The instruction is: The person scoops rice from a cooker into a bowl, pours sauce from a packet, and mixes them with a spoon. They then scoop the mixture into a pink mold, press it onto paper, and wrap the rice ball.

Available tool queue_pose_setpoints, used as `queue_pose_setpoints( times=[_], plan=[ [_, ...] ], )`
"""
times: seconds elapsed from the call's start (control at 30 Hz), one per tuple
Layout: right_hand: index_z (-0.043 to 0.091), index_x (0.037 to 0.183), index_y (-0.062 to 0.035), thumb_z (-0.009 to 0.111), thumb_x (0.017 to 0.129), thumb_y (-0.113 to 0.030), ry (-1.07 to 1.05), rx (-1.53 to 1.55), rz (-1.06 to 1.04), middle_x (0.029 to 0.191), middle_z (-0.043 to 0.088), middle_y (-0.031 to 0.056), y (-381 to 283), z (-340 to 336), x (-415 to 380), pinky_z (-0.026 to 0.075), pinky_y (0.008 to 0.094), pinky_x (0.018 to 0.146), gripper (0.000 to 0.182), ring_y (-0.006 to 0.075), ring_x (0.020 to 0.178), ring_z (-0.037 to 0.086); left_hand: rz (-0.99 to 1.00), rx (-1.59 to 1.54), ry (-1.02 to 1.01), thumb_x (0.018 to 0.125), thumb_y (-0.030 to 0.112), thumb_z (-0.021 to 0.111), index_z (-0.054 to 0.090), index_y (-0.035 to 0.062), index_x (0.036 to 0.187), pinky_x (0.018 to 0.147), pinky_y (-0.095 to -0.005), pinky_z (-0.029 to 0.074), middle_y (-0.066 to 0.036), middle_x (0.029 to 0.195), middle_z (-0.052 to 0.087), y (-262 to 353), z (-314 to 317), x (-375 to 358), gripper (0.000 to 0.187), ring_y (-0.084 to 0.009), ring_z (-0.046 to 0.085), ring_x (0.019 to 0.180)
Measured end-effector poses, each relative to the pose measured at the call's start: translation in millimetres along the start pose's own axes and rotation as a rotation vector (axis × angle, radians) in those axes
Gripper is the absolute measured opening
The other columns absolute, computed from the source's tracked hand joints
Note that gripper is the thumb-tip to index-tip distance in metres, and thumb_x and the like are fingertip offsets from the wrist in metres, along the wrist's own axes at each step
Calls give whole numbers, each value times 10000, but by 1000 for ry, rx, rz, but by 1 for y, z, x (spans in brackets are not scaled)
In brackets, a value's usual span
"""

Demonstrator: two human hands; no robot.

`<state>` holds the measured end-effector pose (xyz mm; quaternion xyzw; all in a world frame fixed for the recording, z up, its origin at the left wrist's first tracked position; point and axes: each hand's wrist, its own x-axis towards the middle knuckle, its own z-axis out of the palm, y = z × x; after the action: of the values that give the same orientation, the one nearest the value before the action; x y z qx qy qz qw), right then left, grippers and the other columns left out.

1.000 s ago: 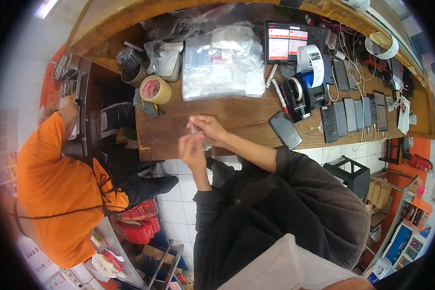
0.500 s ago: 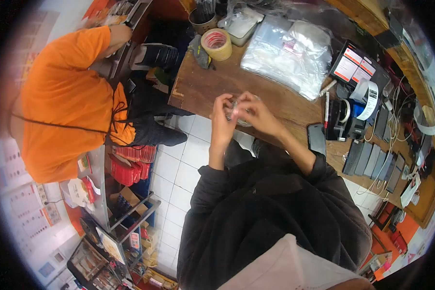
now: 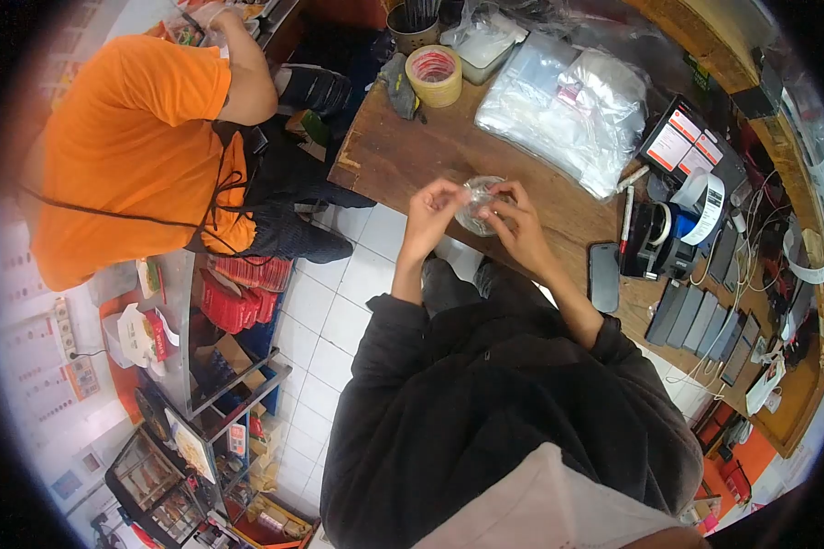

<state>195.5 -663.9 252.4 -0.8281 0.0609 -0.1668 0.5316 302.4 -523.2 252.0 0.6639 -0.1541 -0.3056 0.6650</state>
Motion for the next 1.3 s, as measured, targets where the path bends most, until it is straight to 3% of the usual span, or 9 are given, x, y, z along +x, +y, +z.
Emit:
queue_pose_setpoints(
  times=[0.13, 0.27, 0.5, 0.77, 0.97, 1.03, 1.07, 1.13, 1.3],
  plan=[
    [654, 792, -66, 603, 827, -222, 63, -213, 165, 933, 446, 104, 5, 0, -44, 336, 360, 853, 168, 272, 950, 420, 174, 150, 519, 837, 146, 635, 594, 20, 787, 610, -209, 406, -3, 682, 592, -37, -26, 29, 141, -62, 519, 659],
    [656, 760, -90, 594, 828, -252, 109, -203, 224, 885, 411, 89, 6, 4, -57, 309, 333, 835, 186, 247, 899, 387, 211, 233, 610, 854, 195, 621, 564, 19, 784, 629, -225, 422, -13, 693, 590, -57, -10, 26, 198, -74, 525, 660],
    [616, 809, -11, 532, 891, -187, 188, 297, 317, 897, 415, 65, 16, 4, -43, 368, 274, 792, 211, 165, 868, 435, 307, -246, 111, 905, 200, 527, 509, 14, 1069, 920, -304, 394, -144, 1122, 553, -32, -6, 22, 248, -195, 552, 1031],
    [571, 1039, -7, 467, 929, -252, 220, 56, 281, 900, 456, 77, 21, -27, -66, 420, 279, 753, 288, 167, 836, 517, 196, -10, -55, 871, 169, 561, 493, 8, 1130, 905, -304, 389, -111, 1105, 555, -56, 70, 14, 312, -194, 515, 1026],
    [434, 1214, 6, 529, 891, -195, 1264, -583, 289, 1137, 465, 158, 67, -212, -84, 336, 347, 932, 392, 262, 1063, 447, 189, 6, -89, 879, 145, 552, 513, 8, 1071, 854, -294, 401, -88, 994, 567, -53, 137, 29, 239, -168, 521, 924],
    [374, 1269, 19, 629, 805, -375, 1176, -830, 390, 1264, 367, 233, 94, -280, -100, 286, 416, 992, 660, 372, 1190, 338, 176, 46, -127, 879, 142, 554, 507, 13, 1084, 857, -294, 400, -91, 1008, 563, -46, 164, 33, 247, -168, 517, 938],
    [471, 1193, 21, 688, 745, -380, 1034, -942, 624, 1201, 468, 201, 116, -302, -112, 338, 379, 952, 639, 313, 1121, 442, 156, 96, -156, 879, 139, 556, 500, 17, 1097, 861, -293, 398, -93, 1023, 559, -40, 174, 28, 256, -167, 513, 953],
    [571, 1084, 2, 706, 733, -324, 625, -30, 713, 1063, 590, 132, 109, -334, -132, 389, 333, 903, 499, 216, 991, 540, 56, 155, -200, 881, 153, 559, 461, 14, 1148, 925, -303, 363, -111, 1110, 518, -25, 189, 22, 316, -189, 477, 1050],
    [629, 951, -8, 701, 734, -130, 402, -192, 419, 911, 635, 61, 42, -320, -188, 445, 273, 768, 259, 119, 848, 579, 177, -156, 119, 874, 211, 529, 386, -1, 1227, 1036, -382, 248, -141, 1252, 407, -55, 192, 23, 436, -246, 370, 1200]
  ],
)
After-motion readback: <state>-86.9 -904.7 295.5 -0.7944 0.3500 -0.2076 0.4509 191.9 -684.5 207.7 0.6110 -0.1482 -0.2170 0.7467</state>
